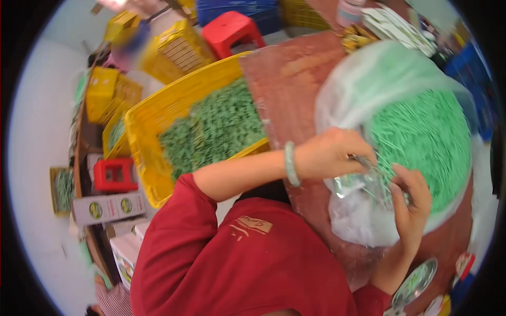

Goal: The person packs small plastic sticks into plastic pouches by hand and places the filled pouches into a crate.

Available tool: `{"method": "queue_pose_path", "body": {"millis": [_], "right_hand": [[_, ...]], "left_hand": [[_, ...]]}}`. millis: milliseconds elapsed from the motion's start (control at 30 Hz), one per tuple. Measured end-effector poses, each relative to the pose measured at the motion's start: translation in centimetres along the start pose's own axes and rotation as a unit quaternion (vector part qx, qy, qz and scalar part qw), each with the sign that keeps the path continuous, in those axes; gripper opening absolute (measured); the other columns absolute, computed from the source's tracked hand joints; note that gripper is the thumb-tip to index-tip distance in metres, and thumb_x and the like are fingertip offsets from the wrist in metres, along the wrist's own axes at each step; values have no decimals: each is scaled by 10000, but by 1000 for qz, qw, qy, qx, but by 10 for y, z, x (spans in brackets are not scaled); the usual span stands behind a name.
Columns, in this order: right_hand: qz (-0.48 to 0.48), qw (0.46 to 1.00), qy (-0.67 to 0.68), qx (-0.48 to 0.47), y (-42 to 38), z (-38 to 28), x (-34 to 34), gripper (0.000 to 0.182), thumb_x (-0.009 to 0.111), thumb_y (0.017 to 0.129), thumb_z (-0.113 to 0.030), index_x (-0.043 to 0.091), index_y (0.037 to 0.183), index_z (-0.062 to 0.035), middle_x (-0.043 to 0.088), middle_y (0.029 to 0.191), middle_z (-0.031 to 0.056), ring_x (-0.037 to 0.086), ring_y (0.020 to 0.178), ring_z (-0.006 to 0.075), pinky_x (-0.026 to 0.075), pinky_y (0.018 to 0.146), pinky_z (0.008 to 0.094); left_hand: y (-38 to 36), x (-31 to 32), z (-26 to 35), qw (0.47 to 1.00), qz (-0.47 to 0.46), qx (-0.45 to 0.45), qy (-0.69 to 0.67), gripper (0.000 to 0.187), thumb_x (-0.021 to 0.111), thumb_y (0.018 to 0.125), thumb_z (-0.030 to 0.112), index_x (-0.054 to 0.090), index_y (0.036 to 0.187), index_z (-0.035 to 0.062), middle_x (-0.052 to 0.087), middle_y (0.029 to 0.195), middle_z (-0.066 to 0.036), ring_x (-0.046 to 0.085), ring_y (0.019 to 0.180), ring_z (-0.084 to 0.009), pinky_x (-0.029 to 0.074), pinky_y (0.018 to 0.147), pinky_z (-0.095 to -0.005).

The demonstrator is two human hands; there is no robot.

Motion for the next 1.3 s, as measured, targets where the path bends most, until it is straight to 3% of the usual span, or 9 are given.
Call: {"method": "queue_pose_path", "body": {"millis": [33, 133, 333, 633, 833, 1000, 1067, 1133, 1300], "right_hand": [[22, 999, 13, 24, -5, 9, -1, 396, 619, 756, 113, 647, 1135, 0, 577, 817, 82, 569, 733, 165, 455, 671, 267], [7, 995, 25, 96, -17, 60, -21, 349, 559, 862, 81, 604, 1201, 9, 529, 951, 51, 535, 847, 135, 442, 760, 238], [18, 977, -4, 212, -51, 161, -68, 265, 536, 958, -45, 595, 1213, -6, 570, 1023, 2, 510, 873, 71, 420, 745, 194], [43, 956, -38, 288, -65, 190, -83, 281, 531, 974, -80, 582, 1240, -7, 598, 1117, 25, 539, 971, 88, 423, 824, 211], [45, 972, -105, 205, -71, 183, -91, 262, 557, 942, -49, 606, 1193, 8, 626, 1095, 75, 576, 987, 156, 455, 881, 275], [107, 951, -205, 203, -66, 153, -97, 228, 604, 847, -33, 649, 1066, 6, 652, 979, 144, 633, 881, 246, 494, 807, 325], [131, 939, -232, 218, -72, 148, -110, 234, 605, 824, -20, 651, 1051, 8, 647, 983, 169, 640, 836, 285, 500, 774, 352], [138, 907, -307, 253, -88, 155, -128, 232, 617, 813, -25, 652, 1039, 9, 642, 956, 176, 638, 809, 307, 500, 749, 370], [148, 918, -292, 225, -88, 189, -128, 230, 653, 794, -49, 652, 1014, 18, 624, 924, 194, 624, 779, 354, 489, 716, 414]], "left_hand": [[-10, -26, 6, 998, 10, 35, 59, 243, 734, 758, 107, 683, 988, 47, 683, 848, -133, 650, 717, -227, 512, 677, -324], [-62, -132, -7, 962, 35, -181, 199, 162, 690, 751, 92, 675, 911, 66, 682, 804, -127, 681, 715, -224, 533, 662, -340], [-249, -276, -79, 766, -47, -403, 498, 23, 639, 732, 81, 656, 732, 65, 652, 726, -147, 646, 685, -340, 513, 622, -417], [-376, -252, -171, 566, -282, -635, 443, 101, 615, 825, 71, 691, 798, 10, 666, 808, -200, 665, 744, -322, 562, 669, -402], [-426, -227, -199, 661, -260, -437, 552, 92, 590, 795, 21, 680, 815, 31, 673, 874, -200, 670, 856, -358, 563, 731, -432], [-441, -225, -210, 682, -207, -500, 492, 134, 560, 785, 92, 678, 830, 50, 655, 883, -220, 630, 857, -405, 513, 757, -495], [-450, -239, -219, 658, -251, -523, 480, 130, 632, 800, 123, 705, 855, 31, 653, 903, -231, 621, 849, -410, 514, 765, -492], [-373, -231, -164, 539, -276, -640, 473, 191, 688, 825, 163, 680, 888, -18, 655, 929, -213, 629, 853, -385, 524, 758, -475], [-227, -207, -95, 707, -44, -435, 555, 239, 690, 851, 136, 639, 997, -45, 647, 1021, -195, 632, 905, -354, 528, 745, -437]]}}
Point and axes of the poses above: each hand's wrist, its own y-axis towards the middle knuckle, its own x-axis out of the palm, z = x × y, the point moved 7 cm from there along y, towards the middle knuckle
